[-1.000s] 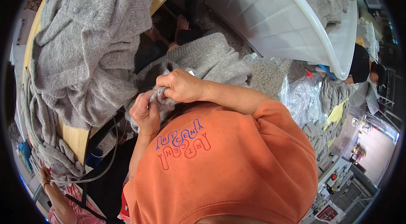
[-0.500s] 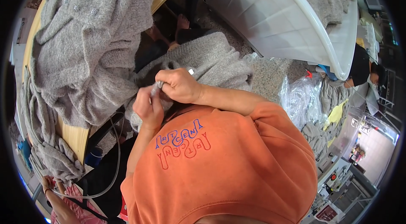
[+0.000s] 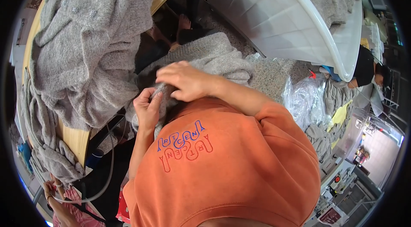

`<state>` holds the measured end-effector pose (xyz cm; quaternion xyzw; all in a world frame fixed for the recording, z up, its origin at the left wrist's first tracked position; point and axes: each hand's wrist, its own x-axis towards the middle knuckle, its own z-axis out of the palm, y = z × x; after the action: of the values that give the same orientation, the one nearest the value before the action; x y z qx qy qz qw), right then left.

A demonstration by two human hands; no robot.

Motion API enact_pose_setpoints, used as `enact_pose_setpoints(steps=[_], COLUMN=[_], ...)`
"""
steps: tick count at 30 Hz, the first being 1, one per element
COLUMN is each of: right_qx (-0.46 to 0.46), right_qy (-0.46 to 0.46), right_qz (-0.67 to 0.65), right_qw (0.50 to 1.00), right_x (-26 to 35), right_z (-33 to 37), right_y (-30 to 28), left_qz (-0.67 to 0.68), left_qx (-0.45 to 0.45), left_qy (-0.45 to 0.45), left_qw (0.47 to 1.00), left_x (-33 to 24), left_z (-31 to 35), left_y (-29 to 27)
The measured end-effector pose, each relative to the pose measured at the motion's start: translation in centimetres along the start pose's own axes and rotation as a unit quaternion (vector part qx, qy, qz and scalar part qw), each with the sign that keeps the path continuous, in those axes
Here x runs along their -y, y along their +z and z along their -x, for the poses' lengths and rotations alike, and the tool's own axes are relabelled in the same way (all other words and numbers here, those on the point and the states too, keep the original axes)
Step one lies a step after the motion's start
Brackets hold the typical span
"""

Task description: Inspecting and sorting pieces of grey fabric on a production table.

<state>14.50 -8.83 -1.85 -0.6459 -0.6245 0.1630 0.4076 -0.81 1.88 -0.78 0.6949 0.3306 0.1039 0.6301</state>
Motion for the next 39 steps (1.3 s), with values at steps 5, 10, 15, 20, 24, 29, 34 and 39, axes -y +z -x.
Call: enact_pose_setpoints(steps=[5, 10, 15, 20, 24, 29, 34, 39], right_qx=[0.016, 0.005, -0.024, -0.020, -0.002, 0.272, 0.178, -0.124], right_qy=[0.142, 0.161, 0.119, 0.178, 0.124, 0.299, 0.308, 0.104], right_qz=[-0.201, -0.252, -0.193, -0.241, -0.054, -0.085, -0.247, -0.131], right_qw=[0.969, 0.954, 0.974, 0.954, 0.991, 0.911, 0.901, 0.978], right_x=[0.7, 1.6, 2.0, 1.2, -2.0, -6.0, -5.4, -0.6], right_z=[-1.0, -1.0, -0.7, -0.2, 0.9, 3.9, 4.4, 1.7], right_y=[0.6, 0.7, 1.7, 1.8, -1.3, -4.3, -3.2, -5.0], left_qz=[0.085, 0.027, 0.133, 0.256, 0.294, 0.341, 0.348, 0.356], left_qx=[0.028, 0.052, 0.079, 0.053, -0.001, -0.014, -0.048, -0.006], left_qy=[0.000, -0.024, -0.075, -0.106, -0.121, -0.100, -0.061, -0.090], left_qw=[0.996, 0.998, 0.985, 0.959, 0.948, 0.935, 0.934, 0.930], left_x=[-0.6, -0.4, -0.2, -0.2, -0.5, -0.7, -0.4, -1.8], left_z=[-0.1, -0.1, 0.1, 0.0, -0.2, -0.9, -1.5, -1.5], left_y=[-0.2, -0.4, 0.4, -0.4, -1.5, -2.2, -1.8, -1.7])
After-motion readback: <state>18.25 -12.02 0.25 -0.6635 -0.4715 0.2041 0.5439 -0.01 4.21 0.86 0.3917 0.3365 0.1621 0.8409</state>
